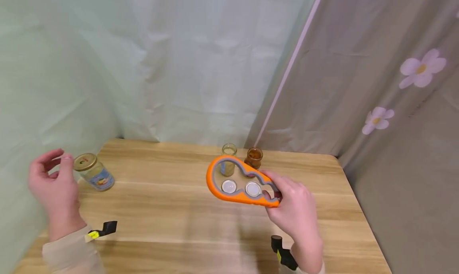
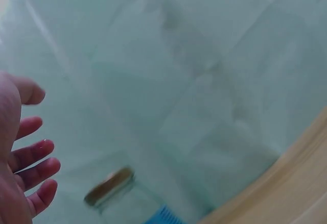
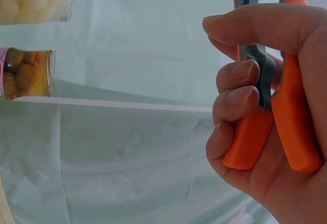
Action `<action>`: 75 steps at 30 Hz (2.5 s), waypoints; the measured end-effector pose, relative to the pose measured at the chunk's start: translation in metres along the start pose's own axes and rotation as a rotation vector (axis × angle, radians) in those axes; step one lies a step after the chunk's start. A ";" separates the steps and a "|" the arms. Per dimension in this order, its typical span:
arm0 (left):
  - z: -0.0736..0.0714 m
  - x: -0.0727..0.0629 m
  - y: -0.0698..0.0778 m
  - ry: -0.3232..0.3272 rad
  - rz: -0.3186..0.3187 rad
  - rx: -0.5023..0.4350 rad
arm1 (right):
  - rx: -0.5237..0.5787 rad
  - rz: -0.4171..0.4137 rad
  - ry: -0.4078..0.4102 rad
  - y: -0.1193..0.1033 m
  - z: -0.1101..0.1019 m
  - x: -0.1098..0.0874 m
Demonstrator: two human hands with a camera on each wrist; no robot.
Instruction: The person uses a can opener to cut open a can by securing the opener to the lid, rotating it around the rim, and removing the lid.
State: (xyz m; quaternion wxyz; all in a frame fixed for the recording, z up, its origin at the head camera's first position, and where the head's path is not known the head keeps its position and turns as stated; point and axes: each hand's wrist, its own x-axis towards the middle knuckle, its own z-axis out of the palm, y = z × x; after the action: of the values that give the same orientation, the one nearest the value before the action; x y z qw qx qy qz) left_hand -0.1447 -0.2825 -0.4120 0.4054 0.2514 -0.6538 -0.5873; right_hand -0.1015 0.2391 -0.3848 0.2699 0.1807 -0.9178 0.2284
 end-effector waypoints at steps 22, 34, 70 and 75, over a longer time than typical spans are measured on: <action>-0.023 0.021 -0.065 -0.491 -0.146 -0.096 | 0.005 0.010 -0.009 0.003 0.003 -0.005; -0.005 0.019 -0.092 -0.487 -0.247 0.180 | -0.004 0.023 -0.038 0.007 0.005 -0.003; 0.000 0.019 -0.111 -0.395 -0.325 0.263 | 0.019 0.022 -0.087 0.003 0.006 -0.003; 0.001 0.018 -0.109 -0.398 -0.323 0.251 | 0.017 0.025 -0.074 0.002 0.005 -0.003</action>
State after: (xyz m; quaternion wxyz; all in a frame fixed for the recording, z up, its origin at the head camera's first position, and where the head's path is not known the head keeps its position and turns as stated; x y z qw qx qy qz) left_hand -0.1714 -0.3168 -0.5134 0.1358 0.2802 -0.7398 -0.5964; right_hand -0.1016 0.2389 -0.3907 0.2315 0.1797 -0.9273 0.2327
